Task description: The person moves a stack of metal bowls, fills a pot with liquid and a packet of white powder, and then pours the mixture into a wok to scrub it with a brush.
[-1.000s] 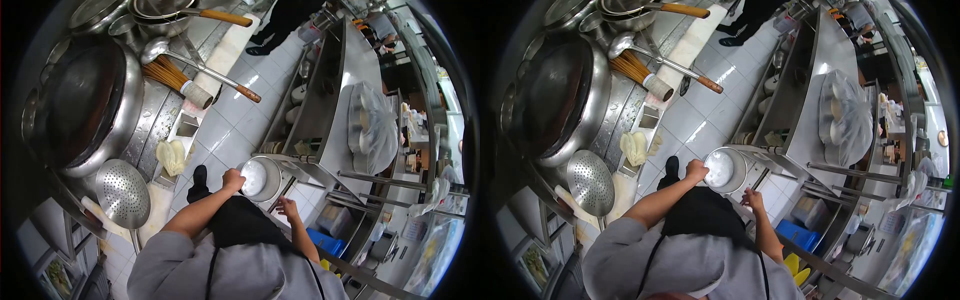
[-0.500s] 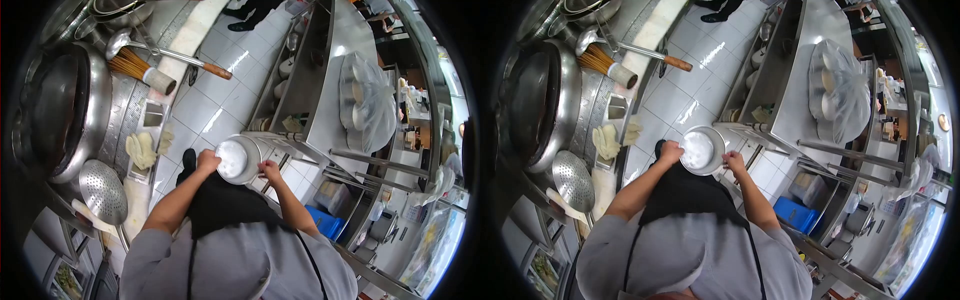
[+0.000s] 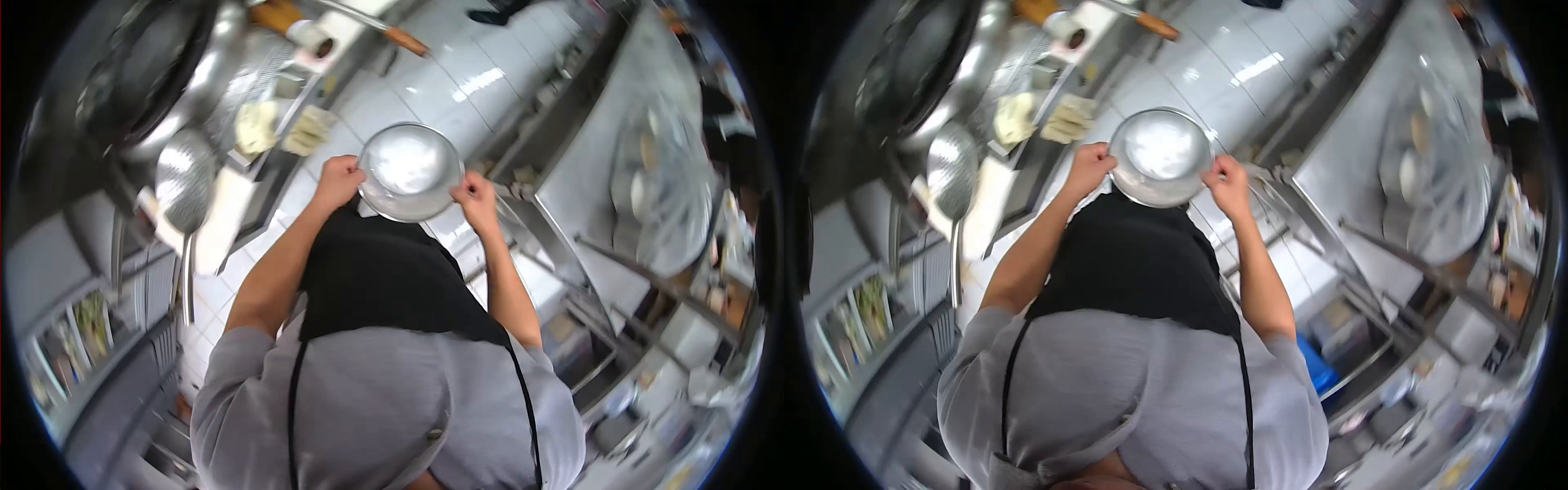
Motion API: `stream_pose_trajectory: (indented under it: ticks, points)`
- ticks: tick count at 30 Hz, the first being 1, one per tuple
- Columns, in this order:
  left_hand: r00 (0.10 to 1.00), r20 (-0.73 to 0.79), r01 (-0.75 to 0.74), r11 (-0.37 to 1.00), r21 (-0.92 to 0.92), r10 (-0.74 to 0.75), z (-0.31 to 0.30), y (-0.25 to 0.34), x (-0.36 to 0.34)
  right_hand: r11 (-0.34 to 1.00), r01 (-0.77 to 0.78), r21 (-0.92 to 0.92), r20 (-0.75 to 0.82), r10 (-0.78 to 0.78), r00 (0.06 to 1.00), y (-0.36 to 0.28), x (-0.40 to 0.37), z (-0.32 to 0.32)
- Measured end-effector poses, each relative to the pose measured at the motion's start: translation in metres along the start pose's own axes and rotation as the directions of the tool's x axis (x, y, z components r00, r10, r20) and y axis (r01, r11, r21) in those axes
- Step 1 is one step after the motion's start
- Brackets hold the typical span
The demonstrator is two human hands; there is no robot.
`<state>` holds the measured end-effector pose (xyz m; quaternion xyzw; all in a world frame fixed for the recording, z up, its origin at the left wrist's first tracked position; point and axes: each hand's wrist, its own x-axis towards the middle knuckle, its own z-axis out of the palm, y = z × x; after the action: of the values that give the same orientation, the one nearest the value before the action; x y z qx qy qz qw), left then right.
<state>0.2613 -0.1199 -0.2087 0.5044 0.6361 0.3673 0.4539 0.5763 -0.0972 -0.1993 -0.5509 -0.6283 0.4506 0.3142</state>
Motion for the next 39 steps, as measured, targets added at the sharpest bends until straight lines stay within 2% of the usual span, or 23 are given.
stream_pose_trajectory:
  ticks: [2,4,5,6,8,9,10,11,12,14,17,18,20,23,26,27,29,32,35,37,39]
  points:
    - [0.988,-0.13,-0.073,0.994,0.079,0.083,-0.024,0.038,-0.014,0.996,-0.007,0.093,0.136,-0.005,0.991,-0.027,0.011,-0.007]
    - [0.974,-0.179,0.145,0.989,0.012,-0.141,-0.053,0.049,-0.026,0.849,-0.246,0.468,0.17,0.186,0.968,-0.056,0.019,0.002]
    - [0.95,-0.22,0.228,0.974,0.01,-0.22,-0.071,0.067,-0.036,0.857,-0.272,0.438,0.228,0.186,0.956,-0.059,0.026,0.006]
    - [0.944,-0.239,0.225,0.973,-0.043,-0.229,-0.089,0.074,-0.047,0.865,-0.296,0.404,0.274,0.194,0.942,-0.06,0.034,0.008]
    - [0.896,-0.323,0.198,0.926,-0.321,-0.303,-0.123,0.098,-0.07,0.898,-0.312,0.309,0.345,0.2,0.917,-0.064,0.047,0.023]
    - [0.895,-0.363,0.129,0.93,-0.345,-0.259,-0.145,0.1,-0.084,0.912,-0.315,0.262,0.396,0.196,0.897,-0.063,0.054,0.036]
    - [0.868,-0.408,0.18,0.945,-0.272,-0.283,-0.172,0.098,-0.1,0.923,-0.322,0.213,0.439,0.204,0.875,-0.065,0.056,0.048]
    - [0.835,-0.493,0.089,0.944,-0.319,-0.245,-0.19,0.097,-0.113,0.929,-0.321,0.184,0.496,0.195,0.846,-0.064,0.06,0.063]
    - [0.788,-0.536,0.13,0.933,-0.335,-0.302,-0.213,0.098,-0.129,0.945,-0.302,0.129,0.543,0.187,0.818,-0.073,0.063,0.078]
    - [0.703,-0.621,0.093,0.91,-0.404,-0.347,-0.243,0.12,-0.158,0.964,-0.259,0.055,0.648,0.163,0.744,-0.076,0.077,0.115]
    - [0.584,-0.742,0.042,0.925,-0.378,-0.33,-0.282,0.116,-0.184,0.974,-0.228,-0.011,0.713,0.168,0.681,-0.092,0.104,0.177]
    - [0.539,-0.772,0.016,0.92,-0.391,-0.337,-0.289,0.105,-0.186,0.96,-0.278,-0.018,0.696,0.212,0.686,-0.098,0.113,0.198]
    - [0.454,-0.813,-0.013,0.91,-0.415,-0.364,-0.306,0.08,-0.183,0.942,-0.332,0.048,0.522,0.26,0.812,-0.105,0.124,0.242]
    - [0.348,-0.816,-0.07,0.855,-0.514,-0.462,-0.317,0.048,-0.167,0.955,-0.287,0.078,0.559,0.197,0.806,-0.111,0.144,0.278]
    - [0.31,-0.811,-0.096,0.832,-0.546,-0.496,-0.323,0.018,-0.15,0.98,-0.156,0.12,0.575,0.06,0.816,-0.062,0.164,0.306]
    - [0.302,-0.811,-0.089,0.832,-0.548,-0.502,-0.323,0.013,-0.145,0.999,0.013,0.032,0.524,-0.028,0.851,-0.059,0.162,0.297]
    - [0.29,-0.799,-0.04,0.827,-0.56,-0.527,-0.326,-0.002,-0.138,0.931,0.321,-0.175,0.452,-0.214,0.866,-0.059,0.15,0.279]
    - [0.293,-0.78,-0.032,0.809,-0.587,-0.553,-0.329,-0.012,-0.138,0.761,0.457,-0.461,0.576,-0.136,0.806,-0.109,0.144,0.232]
    - [0.288,-0.758,-0.001,0.791,-0.611,-0.585,-0.329,-0.014,-0.143,0.561,0.668,-0.489,0.748,-0.125,0.652,-0.129,0.164,0.207]
    - [0.27,-0.76,-0.006,0.788,-0.616,-0.592,-0.324,-0.009,-0.147,0.532,0.753,-0.386,0.813,-0.189,0.55,-0.139,0.196,0.18]
    - [0.251,-0.774,-0.049,0.791,-0.61,-0.581,-0.315,0.002,-0.151,0.736,0.509,-0.447,0.534,-0.237,0.811,-0.183,0.234,0.156]
